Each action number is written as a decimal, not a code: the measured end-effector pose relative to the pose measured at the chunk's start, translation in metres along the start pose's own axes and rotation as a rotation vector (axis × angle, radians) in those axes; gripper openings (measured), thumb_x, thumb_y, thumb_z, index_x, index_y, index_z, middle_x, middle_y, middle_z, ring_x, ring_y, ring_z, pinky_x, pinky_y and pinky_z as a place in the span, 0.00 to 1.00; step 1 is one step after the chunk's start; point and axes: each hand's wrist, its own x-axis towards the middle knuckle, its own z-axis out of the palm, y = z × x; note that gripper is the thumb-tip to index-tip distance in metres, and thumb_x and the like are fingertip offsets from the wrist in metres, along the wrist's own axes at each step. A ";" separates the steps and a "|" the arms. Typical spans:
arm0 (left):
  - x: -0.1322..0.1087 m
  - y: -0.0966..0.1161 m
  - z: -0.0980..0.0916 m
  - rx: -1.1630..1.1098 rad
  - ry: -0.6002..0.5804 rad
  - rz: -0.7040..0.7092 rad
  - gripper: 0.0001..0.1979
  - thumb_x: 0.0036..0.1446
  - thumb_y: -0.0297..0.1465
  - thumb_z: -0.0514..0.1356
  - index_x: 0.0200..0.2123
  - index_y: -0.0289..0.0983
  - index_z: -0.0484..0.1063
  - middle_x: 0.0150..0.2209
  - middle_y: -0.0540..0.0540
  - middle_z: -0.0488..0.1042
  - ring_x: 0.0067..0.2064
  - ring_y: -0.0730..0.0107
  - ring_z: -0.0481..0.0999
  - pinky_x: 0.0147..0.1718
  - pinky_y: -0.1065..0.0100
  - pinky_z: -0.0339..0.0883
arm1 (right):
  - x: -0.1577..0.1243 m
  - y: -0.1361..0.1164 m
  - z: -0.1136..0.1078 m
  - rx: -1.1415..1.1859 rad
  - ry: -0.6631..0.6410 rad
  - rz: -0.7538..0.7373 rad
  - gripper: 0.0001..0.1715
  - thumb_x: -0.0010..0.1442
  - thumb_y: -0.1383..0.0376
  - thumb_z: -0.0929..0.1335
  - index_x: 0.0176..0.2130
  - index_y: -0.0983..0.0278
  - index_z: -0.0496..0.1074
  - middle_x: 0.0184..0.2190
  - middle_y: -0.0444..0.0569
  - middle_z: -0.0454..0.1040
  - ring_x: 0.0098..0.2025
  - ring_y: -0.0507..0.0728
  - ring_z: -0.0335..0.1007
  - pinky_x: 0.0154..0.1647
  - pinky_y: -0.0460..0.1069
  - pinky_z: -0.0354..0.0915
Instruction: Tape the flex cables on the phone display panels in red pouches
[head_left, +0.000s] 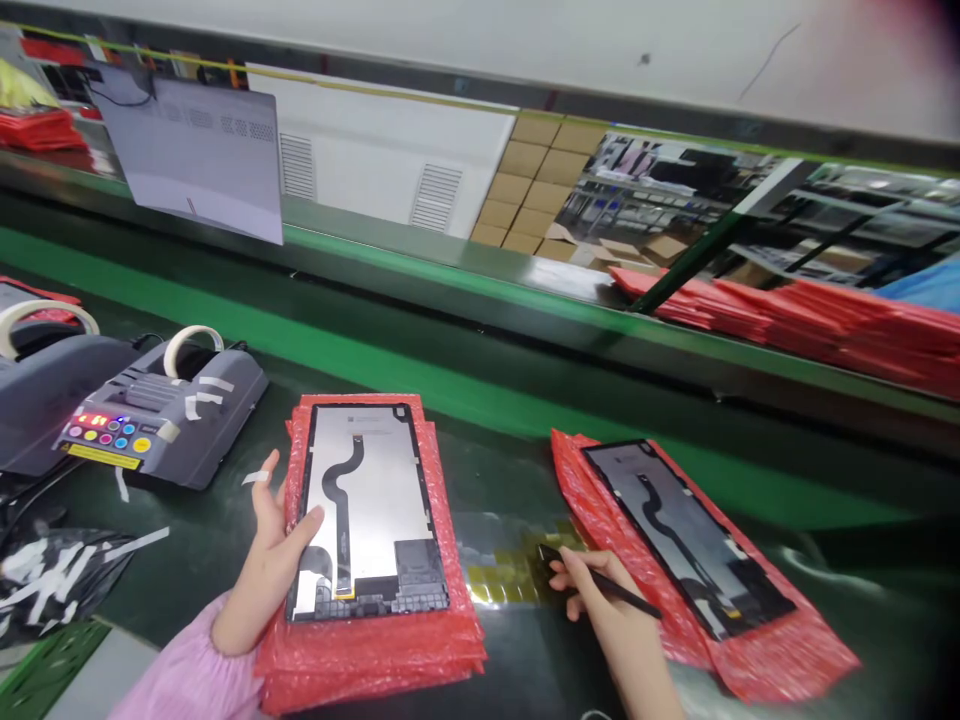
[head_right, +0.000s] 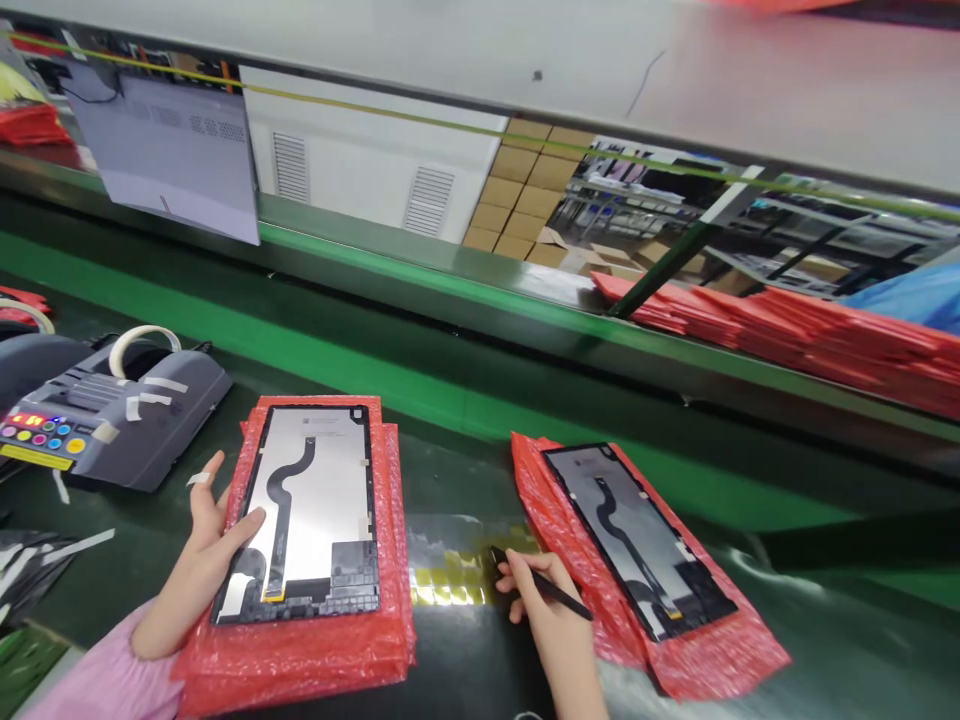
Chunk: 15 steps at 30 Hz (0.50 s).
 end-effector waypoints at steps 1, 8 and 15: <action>0.000 0.000 0.000 0.006 -0.003 -0.007 0.46 0.56 0.36 0.66 0.69 0.47 0.40 0.64 0.40 0.64 0.61 0.57 0.70 0.65 0.51 0.57 | 0.002 0.002 0.000 -0.012 -0.016 0.004 0.37 0.40 0.37 0.75 0.28 0.67 0.70 0.25 0.54 0.76 0.16 0.52 0.65 0.15 0.48 0.62; 0.003 -0.012 0.003 0.036 -0.041 0.027 0.43 0.58 0.38 0.64 0.69 0.46 0.40 0.65 0.39 0.63 0.62 0.58 0.69 0.66 0.51 0.53 | 0.007 0.006 0.000 -0.021 -0.051 -0.006 0.35 0.42 0.37 0.75 0.26 0.66 0.70 0.26 0.56 0.78 0.13 0.50 0.61 0.14 0.47 0.60; 0.002 -0.026 0.006 0.028 -0.009 0.106 0.42 0.60 0.38 0.62 0.68 0.47 0.40 0.68 0.39 0.57 0.66 0.58 0.62 0.68 0.51 0.48 | -0.018 -0.010 0.007 0.171 0.033 -0.094 0.31 0.47 0.43 0.76 0.24 0.66 0.67 0.23 0.52 0.76 0.15 0.49 0.63 0.18 0.45 0.62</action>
